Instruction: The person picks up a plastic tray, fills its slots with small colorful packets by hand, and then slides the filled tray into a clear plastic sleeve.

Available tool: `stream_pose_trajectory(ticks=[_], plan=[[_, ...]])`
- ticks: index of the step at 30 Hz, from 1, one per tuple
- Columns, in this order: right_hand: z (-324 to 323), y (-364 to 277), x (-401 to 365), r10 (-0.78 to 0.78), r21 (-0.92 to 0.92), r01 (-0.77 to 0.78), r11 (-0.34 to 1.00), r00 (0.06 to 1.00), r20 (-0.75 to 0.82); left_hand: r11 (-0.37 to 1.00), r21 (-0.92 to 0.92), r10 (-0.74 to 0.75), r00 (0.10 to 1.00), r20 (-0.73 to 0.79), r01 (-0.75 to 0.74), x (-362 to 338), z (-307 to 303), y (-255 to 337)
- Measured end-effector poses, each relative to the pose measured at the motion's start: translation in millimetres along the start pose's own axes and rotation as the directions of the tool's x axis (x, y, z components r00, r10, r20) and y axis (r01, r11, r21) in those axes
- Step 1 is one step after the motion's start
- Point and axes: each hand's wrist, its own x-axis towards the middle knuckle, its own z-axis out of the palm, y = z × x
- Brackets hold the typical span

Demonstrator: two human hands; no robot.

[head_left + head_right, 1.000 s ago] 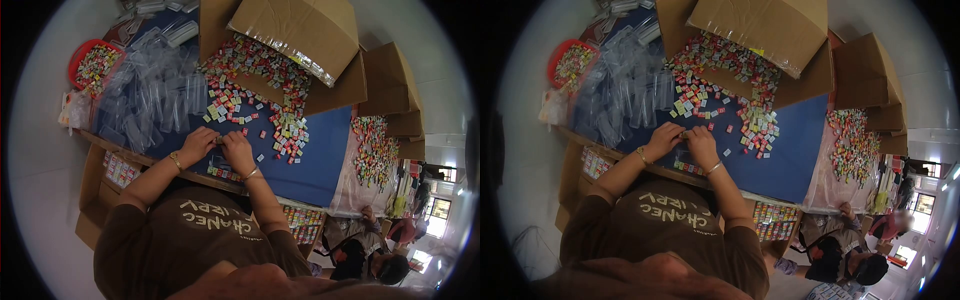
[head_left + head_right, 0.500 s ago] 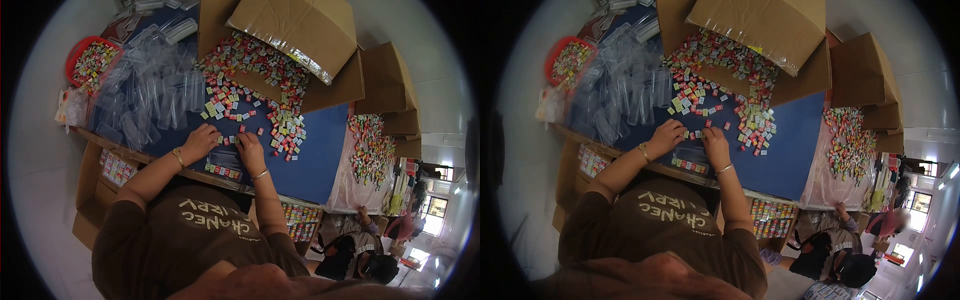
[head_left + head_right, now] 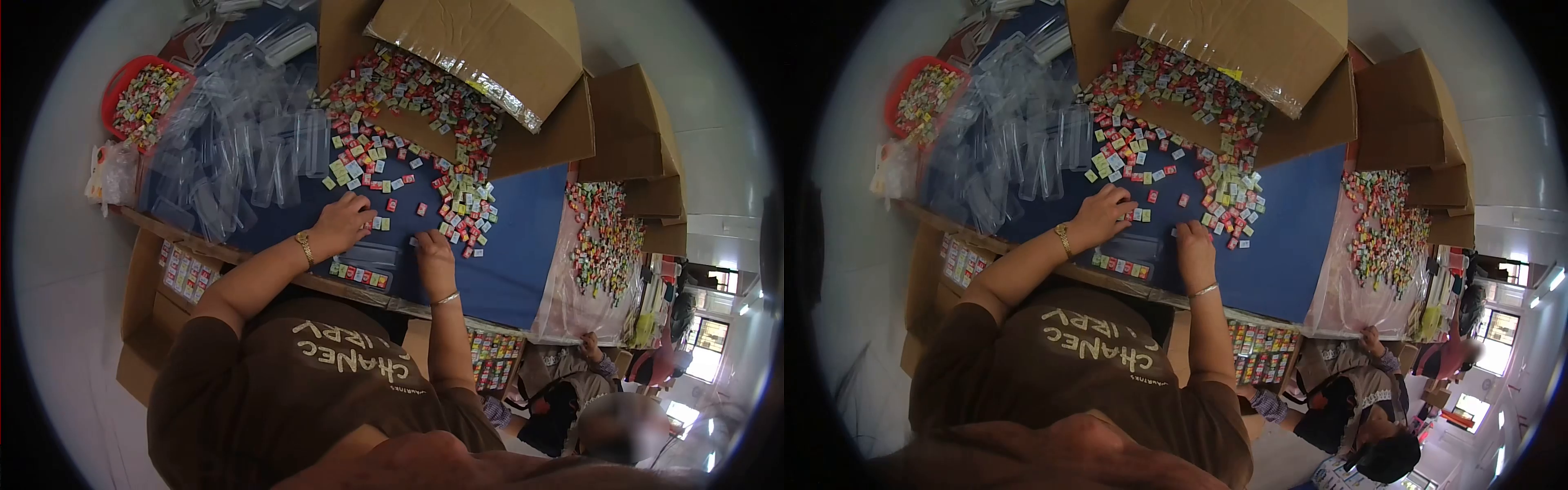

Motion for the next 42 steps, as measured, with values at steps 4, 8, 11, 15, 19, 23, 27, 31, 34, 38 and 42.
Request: stream_pose_trajectory(ticks=[4, 8, 11, 15, 19, 23, 27, 31, 34, 38, 42], plan=[[3, -4, 18, -0.081, 0.033, 0.082, 0.996, 0.996, -0.038, 1.0, 0.008, 0.0, 1.0, 0.021, 0.0, 0, -1, 2], [11, -13, 33, -0.134, 0.097, 0.137, 0.986, 0.99, -0.034, 0.999, 0.034, 0.018, 1.0, -0.015, -0.018, 2, 0, 1], [18, -19, 37, 0.034, 0.218, -0.031, 0.975, 0.999, -0.01, 0.999, 0.028, 0.047, 0.998, -0.038, -0.046, 1, 4, -2], [17, -21, 34, 0.071, 0.302, -0.07, 0.951, 0.997, 0.007, 1.0, 0.006, 0.007, 1.0, -0.01, -0.007, -4, -7, 1], [17, -17, 35, -0.032, 0.318, 0.031, 0.947, 0.999, -0.004, 0.999, -0.037, 0.015, 1.0, 0.002, -0.015, -12, -10, -11], [5, -19, 39, 0.062, 0.267, -0.062, 0.962, 0.998, 0.009, 0.998, -0.065, 0.005, 1.0, -0.022, -0.006, -13, -15, -7], [5, 5, 49, 0.03, 0.052, -0.022, 0.998, 0.985, -0.171, 0.998, -0.06, -0.013, 1.0, -0.007, 0.012, -16, -12, -11], [6, 8, 40, -0.024, 0.174, 0.023, 0.984, 1.0, 0.003, 0.997, -0.078, -0.001, 1.0, -0.03, -0.002, -17, -7, -14], [1, -9, 36, -0.057, 0.348, 0.041, 0.937, 0.998, 0.037, 0.995, -0.097, -0.007, 0.999, -0.045, 0.003, -16, -4, -13], [11, -22, 38, -0.129, 0.285, 0.124, 0.95, 0.992, 0.0, 0.995, -0.091, 0.031, 0.998, -0.048, -0.036, -12, -2, -10], [5, -30, 32, -0.164, 0.282, 0.151, 0.947, 0.986, 0.022, 0.994, -0.096, 0.04, 0.997, -0.063, -0.046, -19, -8, -6]])
